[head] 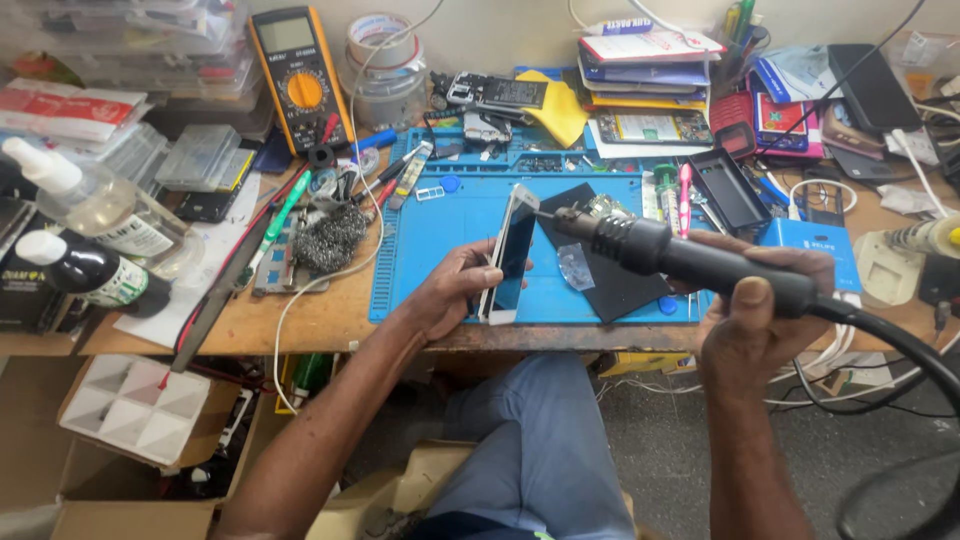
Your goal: The person repairs a smartphone at a cluttered workbench. They pry at the phone's edge with a small tool, heat the phone's edge with a hot air gun, work the screen assembly loose by hand, and continue heating and prying to separate the screen from the body.
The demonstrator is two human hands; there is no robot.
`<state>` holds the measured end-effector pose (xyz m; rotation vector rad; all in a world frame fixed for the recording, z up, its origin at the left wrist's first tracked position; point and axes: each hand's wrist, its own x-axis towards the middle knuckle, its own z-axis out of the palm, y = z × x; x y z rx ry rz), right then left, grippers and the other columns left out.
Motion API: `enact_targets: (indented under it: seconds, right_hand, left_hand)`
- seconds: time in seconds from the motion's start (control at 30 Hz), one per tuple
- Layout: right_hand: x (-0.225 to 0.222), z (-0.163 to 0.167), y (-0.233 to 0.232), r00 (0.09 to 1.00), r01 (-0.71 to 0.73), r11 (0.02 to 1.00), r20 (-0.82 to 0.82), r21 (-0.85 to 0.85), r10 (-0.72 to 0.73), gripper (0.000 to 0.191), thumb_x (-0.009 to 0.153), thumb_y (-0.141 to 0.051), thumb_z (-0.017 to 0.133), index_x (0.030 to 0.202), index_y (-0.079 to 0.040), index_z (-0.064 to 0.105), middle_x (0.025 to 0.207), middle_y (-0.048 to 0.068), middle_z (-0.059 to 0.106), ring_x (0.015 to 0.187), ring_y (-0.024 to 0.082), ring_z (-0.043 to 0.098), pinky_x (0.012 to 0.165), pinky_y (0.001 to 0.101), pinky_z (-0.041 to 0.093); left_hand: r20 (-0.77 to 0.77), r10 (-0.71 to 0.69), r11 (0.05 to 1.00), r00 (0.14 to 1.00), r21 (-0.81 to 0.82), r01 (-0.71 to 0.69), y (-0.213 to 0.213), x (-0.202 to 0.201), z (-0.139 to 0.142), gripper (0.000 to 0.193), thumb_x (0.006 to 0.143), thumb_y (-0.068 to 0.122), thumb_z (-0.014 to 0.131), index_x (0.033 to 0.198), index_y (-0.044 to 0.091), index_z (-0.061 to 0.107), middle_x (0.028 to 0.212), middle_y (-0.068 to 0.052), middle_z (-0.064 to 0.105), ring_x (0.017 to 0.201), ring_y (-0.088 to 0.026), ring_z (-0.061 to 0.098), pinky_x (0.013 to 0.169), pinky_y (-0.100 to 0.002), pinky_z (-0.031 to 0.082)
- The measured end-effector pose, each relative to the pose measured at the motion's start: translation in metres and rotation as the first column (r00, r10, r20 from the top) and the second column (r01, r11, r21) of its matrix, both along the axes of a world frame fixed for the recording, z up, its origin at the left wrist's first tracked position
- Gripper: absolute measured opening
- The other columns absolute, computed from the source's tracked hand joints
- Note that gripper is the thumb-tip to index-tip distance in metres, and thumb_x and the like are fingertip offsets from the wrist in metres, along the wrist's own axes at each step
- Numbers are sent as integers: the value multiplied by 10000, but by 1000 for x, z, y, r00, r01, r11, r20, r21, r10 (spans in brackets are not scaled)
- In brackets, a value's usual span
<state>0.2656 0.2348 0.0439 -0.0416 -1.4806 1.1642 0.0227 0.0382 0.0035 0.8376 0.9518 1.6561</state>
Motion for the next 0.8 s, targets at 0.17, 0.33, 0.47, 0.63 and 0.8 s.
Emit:
enact_targets:
  seconds: [0.17,0.33,0.47,0.63,0.8]
  right_hand:
    - [-9,17,-8,998,-32,999,48,24,30,540,1099,-481,730,1198,-38,437,1075,289,685,1037,410,763,834,418,672]
    - [-14,18,-4,997,-70,997,39,14,69,546,1109,-469,733,1225,-30,430,1103,303,680,1058,411,757,770,426,635]
    - [-15,20,-5,996,-72,997,48,15,71,546,1113,-470,729,1227,-31,426,1104,310,680,1067,411,757,782,430,635]
    - [-14,20,-5,997,-63,998,46,10,63,543,1107,-472,726,1221,-28,436,1092,314,684,1061,411,761,778,429,635]
    - [-14,18,-3,996,-83,997,41,-1,83,550,1106,-473,731,1236,-35,426,1092,313,678,1061,411,758,766,422,635]
  left_hand:
    - [16,3,1000,1000,-1,-3,-3,1,-1,730,802,303,765,1408,-31,533,1246,-124,639,1119,-206,640,966,-369,562]
    - [1,7,1000,1000,-4,-7,-4,3,1,750,790,304,775,1413,-37,534,1239,-128,635,1125,-212,636,971,-380,558]
    - [-4,14,1000,1000,-3,-14,-4,4,1,768,777,303,776,1420,-40,532,1233,-131,635,1122,-215,635,980,-381,555]
    - [-2,19,1000,1000,-11,-19,-4,4,1,800,763,309,778,1428,-49,515,1232,-143,634,1113,-215,633,967,-375,559]
    - [-24,24,1000,999,-12,-24,-3,4,1,824,759,323,773,1443,-51,507,1219,-148,634,1107,-218,639,949,-382,573]
